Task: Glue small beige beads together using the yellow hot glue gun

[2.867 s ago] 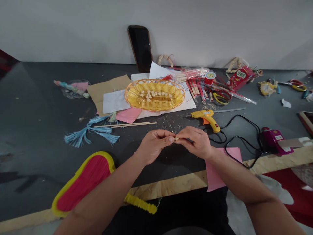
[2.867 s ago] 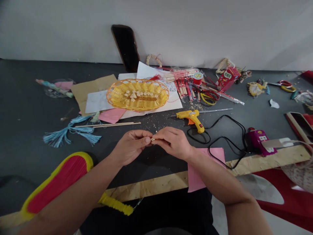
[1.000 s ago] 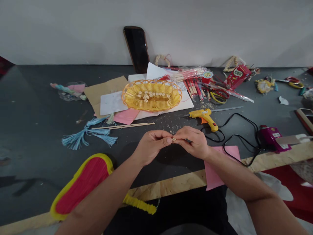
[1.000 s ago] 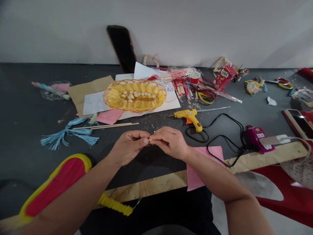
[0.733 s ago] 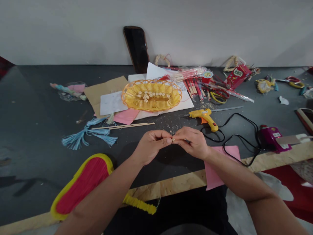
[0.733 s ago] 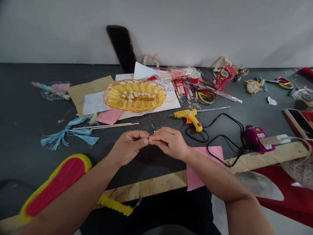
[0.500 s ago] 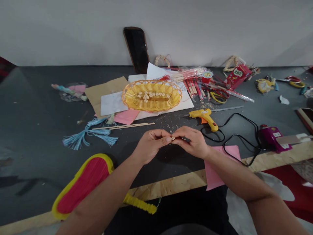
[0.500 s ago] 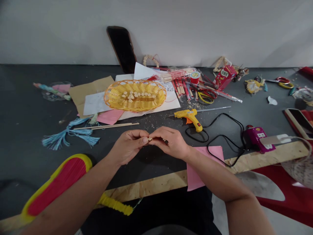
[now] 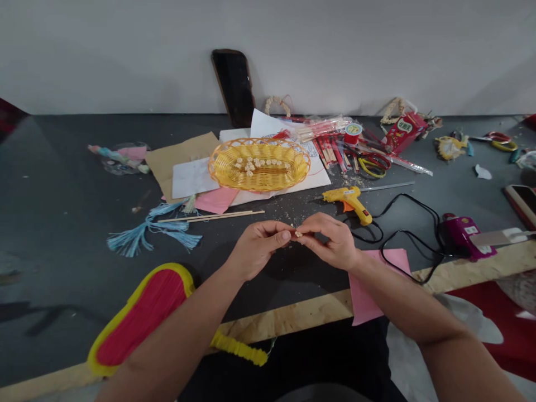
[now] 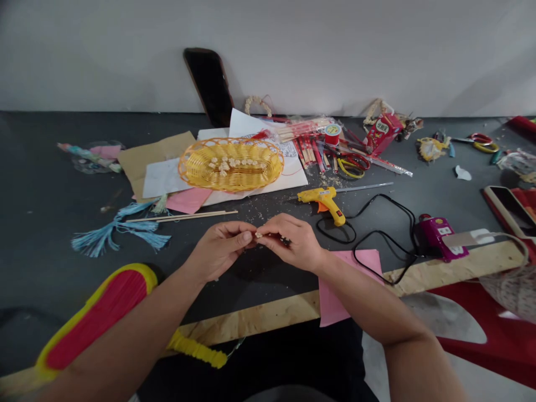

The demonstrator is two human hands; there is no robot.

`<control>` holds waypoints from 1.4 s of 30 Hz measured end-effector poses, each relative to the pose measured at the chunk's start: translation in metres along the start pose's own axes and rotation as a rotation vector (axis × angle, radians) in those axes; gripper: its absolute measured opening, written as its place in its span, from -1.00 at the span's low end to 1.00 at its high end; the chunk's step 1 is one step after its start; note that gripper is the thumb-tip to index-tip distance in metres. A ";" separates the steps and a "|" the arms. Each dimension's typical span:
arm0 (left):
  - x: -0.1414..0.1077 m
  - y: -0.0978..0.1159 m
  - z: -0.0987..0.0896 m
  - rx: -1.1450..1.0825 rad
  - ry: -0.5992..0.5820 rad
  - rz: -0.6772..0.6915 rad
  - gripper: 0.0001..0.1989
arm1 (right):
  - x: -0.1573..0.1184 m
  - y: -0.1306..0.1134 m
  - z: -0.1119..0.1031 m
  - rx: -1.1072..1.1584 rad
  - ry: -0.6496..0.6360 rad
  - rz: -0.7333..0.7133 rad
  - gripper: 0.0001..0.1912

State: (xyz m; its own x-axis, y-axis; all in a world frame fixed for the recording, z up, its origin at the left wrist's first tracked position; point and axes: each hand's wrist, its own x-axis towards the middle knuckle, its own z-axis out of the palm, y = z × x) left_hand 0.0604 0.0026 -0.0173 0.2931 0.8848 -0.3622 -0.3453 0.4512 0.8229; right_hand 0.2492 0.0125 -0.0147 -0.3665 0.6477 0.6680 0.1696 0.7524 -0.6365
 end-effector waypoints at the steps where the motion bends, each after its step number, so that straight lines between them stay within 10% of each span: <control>1: 0.000 0.000 0.000 -0.006 0.003 0.001 -0.69 | 0.000 0.000 0.000 -0.011 0.000 0.000 -0.86; 42: -0.003 0.003 0.004 -0.025 -0.033 0.007 -0.74 | -0.002 0.002 0.002 -0.034 -0.015 -0.017 -0.83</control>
State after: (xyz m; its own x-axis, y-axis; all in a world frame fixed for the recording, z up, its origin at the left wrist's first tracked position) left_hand 0.0617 0.0010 -0.0123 0.3197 0.8838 -0.3416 -0.3692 0.4482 0.8141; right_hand 0.2483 0.0128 -0.0178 -0.3835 0.6332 0.6723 0.1943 0.7670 -0.6116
